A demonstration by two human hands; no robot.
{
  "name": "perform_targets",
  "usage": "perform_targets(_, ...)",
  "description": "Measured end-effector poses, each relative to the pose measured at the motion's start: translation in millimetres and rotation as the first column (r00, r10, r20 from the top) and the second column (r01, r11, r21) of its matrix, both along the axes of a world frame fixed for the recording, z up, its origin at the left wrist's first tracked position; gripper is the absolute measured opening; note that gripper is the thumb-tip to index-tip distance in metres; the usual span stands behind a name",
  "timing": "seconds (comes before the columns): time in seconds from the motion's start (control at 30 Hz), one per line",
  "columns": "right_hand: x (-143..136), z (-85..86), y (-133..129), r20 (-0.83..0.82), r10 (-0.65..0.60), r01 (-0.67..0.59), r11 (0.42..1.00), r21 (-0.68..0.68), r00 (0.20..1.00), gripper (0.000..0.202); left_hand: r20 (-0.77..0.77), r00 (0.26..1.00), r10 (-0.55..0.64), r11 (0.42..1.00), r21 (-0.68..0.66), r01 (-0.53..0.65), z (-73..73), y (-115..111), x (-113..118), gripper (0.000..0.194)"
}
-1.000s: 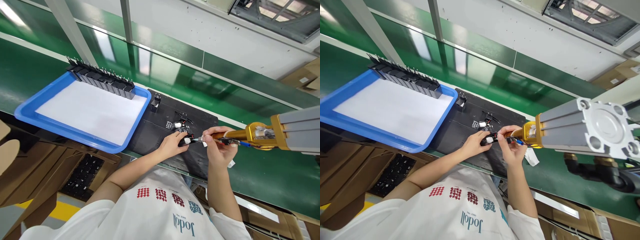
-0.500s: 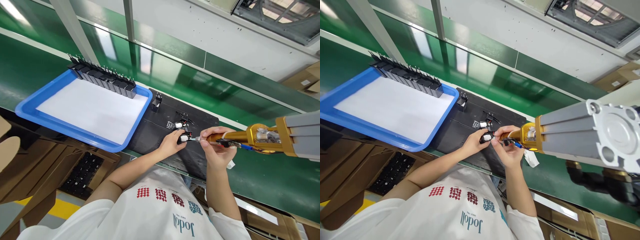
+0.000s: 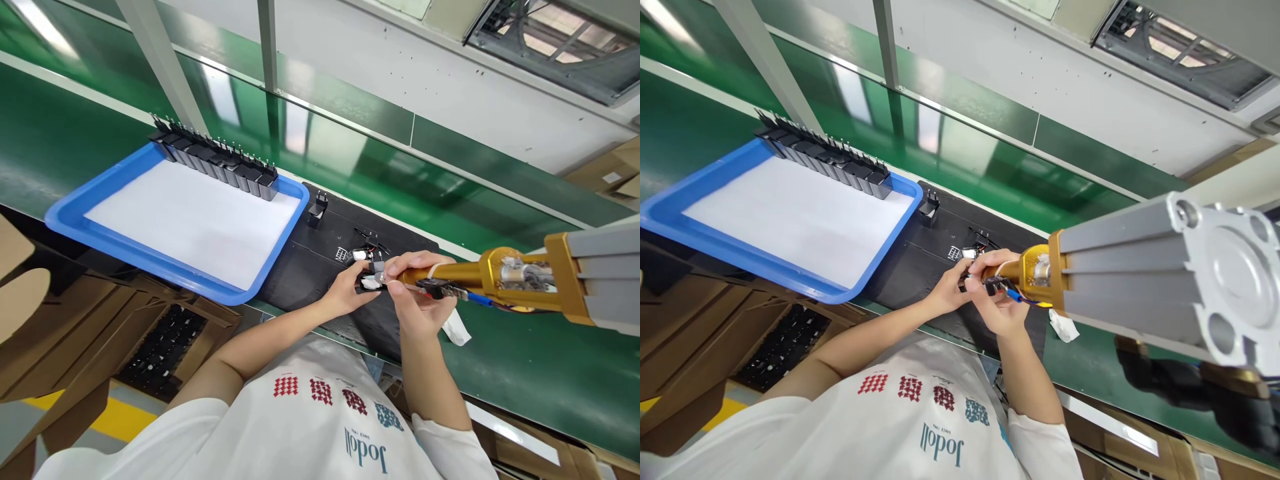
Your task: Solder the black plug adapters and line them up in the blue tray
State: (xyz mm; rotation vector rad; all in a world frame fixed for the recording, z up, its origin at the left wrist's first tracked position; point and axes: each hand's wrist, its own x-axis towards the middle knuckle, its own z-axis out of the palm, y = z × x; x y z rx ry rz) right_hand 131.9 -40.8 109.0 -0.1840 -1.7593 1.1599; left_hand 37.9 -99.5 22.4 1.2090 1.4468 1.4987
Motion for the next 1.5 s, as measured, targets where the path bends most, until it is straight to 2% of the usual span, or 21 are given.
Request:
perform_targets(0.13,-1,-2.8,1,-0.02,0.012,-0.012,1.0,-0.011,1.0,0.027,0.054,0.998,0.019,0.999,-0.036,-0.017,-0.2,2,1,0.042)
perform_targets(0.3,-1,-2.3,1,-0.034,0.031,-0.031,0.999,-0.015,0.999,0.029,0.044,0.999,0.032,0.998,-0.055,-0.03,2.3,1,-1,0.042)
perform_targets(0.47,0,-0.7,4,-0.038,0.07,-0.071,0.997,-0.031,0.997,0.028,-0.082,0.996,0.044,0.999,-0.028,-0.046,1.3,1,-4,0.038)
perform_targets(0.57,3,-1.4,8,-0.039,0.069,-0.071,0.996,-0.058,0.997,0.028,-0.173,0.984,0.046,0.996,-0.071,-0.059,-3.1,3,-4,0.029)
perform_targets(0.7,12,-2.2,12,-0.027,0.043,-0.046,0.993,-0.11,0.999,0.027,-0.245,0.97,0.003,0.978,-0.204,-0.054,-8.9,6,-6,0.034)
perform_targets(0.83,26,-4.3,15,-0.018,-0.013,0.011,0.995,-0.098,1.0,0.026,-0.319,0.947,-0.038,0.969,-0.244,-0.044,-8.4,8,-12,0.05)
perform_targets(0.93,40,-8.2,19,0.023,-0.061,0.062,0.995,-0.08,0.998,0.027,-0.29,0.951,-0.112,0.959,-0.283,0.027,-1.6,12,-19,0.052)
perform_targets(1.07,53,-14.2,25,0.033,-0.091,0.093,0.993,-0.072,0.995,0.028,-0.193,0.967,-0.164,0.94,-0.328,0.094,5.6,20,-23,0.044)
perform_targets(1.17,56,-17.1,30,0.033,-0.12,0.122,0.991,-0.062,0.992,0.028,-0.172,0.975,-0.143,0.949,-0.302,0.086,2.9,26,-21,0.037)
perform_targets(1.3,58,-18.5,33,0.041,-0.13,0.132,0.989,-0.061,0.991,0.028,-0.281,0.953,-0.114,0.977,-0.208,0.056,-2.8,30,-20,0.029)
perform_targets(1.5,64,-20.3,35,0.034,-0.106,0.108,0.993,-0.046,0.994,0.027,-0.489,0.866,-0.107,0.99,-0.134,0.047,2.8,28,-19,0.042)
